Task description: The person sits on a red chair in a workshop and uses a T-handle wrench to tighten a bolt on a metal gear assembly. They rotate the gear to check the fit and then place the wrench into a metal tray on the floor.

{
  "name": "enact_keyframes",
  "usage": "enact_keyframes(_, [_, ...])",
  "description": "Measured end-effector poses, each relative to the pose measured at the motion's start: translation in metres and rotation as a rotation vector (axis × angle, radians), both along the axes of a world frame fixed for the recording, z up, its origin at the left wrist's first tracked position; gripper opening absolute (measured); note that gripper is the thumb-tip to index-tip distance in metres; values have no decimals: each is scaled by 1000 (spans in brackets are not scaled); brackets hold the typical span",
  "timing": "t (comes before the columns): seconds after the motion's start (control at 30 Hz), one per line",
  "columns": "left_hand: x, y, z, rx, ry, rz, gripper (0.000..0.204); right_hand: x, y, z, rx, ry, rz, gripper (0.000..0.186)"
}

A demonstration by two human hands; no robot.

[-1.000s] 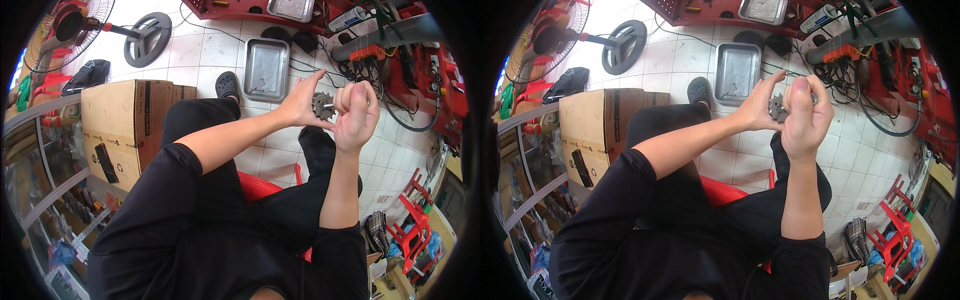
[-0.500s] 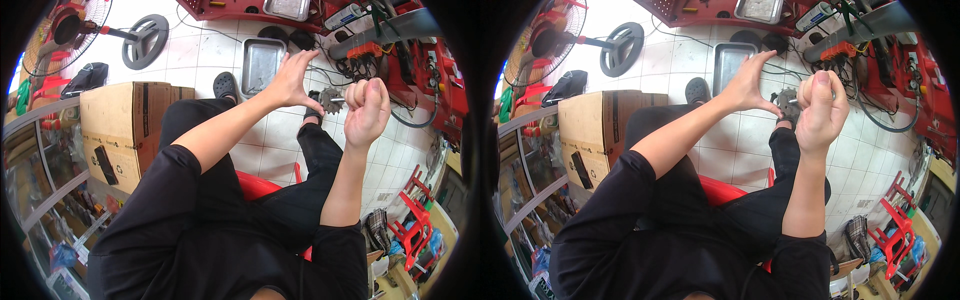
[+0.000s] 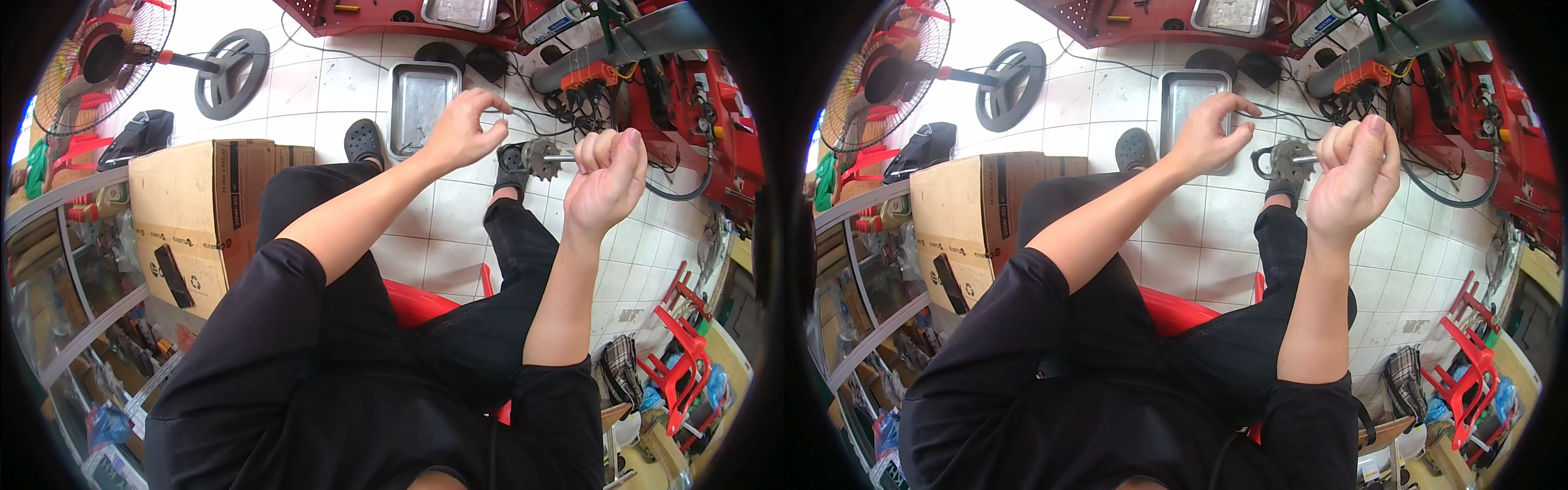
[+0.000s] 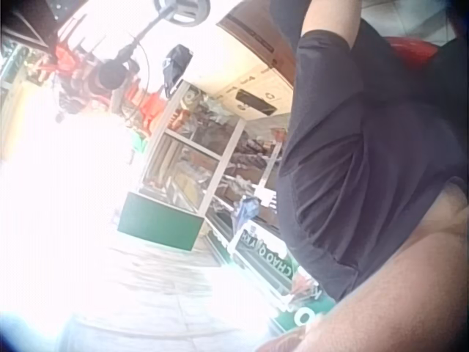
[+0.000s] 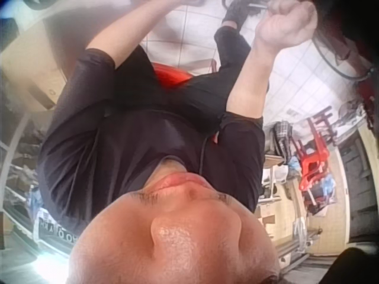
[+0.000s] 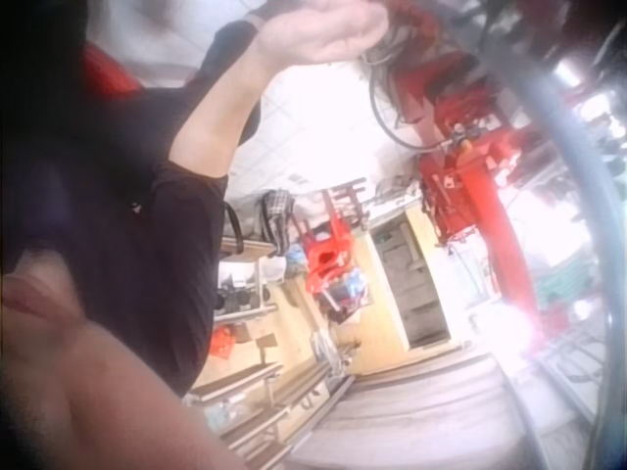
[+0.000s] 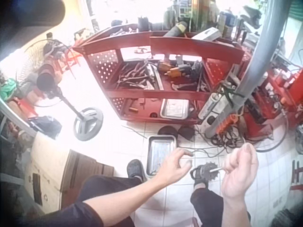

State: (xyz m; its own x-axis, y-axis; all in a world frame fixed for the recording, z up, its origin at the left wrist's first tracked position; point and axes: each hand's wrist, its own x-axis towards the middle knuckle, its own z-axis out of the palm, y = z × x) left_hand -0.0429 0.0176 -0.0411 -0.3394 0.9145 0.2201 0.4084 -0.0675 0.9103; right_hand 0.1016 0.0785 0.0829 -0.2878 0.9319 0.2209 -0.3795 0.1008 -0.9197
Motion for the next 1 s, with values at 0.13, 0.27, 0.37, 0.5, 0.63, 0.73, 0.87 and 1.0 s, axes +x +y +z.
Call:
enact_keyframes(0.13, [18, -9, -7, 123, 72, -115, 56, 0, 3, -2, 32, -54, -152, 39])
enact_keyframes(0.27, [53, -26, -1, 122, 86, -98, 82, 0, 3, -4, 62, -41, -188, 39])
enact_keyframes(0.37, [66, -33, 2, 82, 120, -103, 96, -4, 0, -4, 57, -14, -183, 39])
enact_keyframes(0.5, [64, -32, -3, -14, 123, -145, 124, -12, -11, -5, 42, -5, -123, 38])
enact_keyframes(0.63, [57, -28, -10, -29, 141, -103, 141, -16, -23, -2, -7, -6, 8, 37])
enact_keyframes(0.73, [48, -21, -9, -55, 126, -71, 146, -15, -28, -1, -11, -18, 83, 35])
enact_keyframes(0.87, [24, -12, -5, -40, 256, -78, 145, -16, -29, -2, 4, -61, 144, 34])
enact_keyframes(1.0, [4, -4, -3, 12, 287, -57, 133, -14, -24, -3, 77, -61, 123, 34])
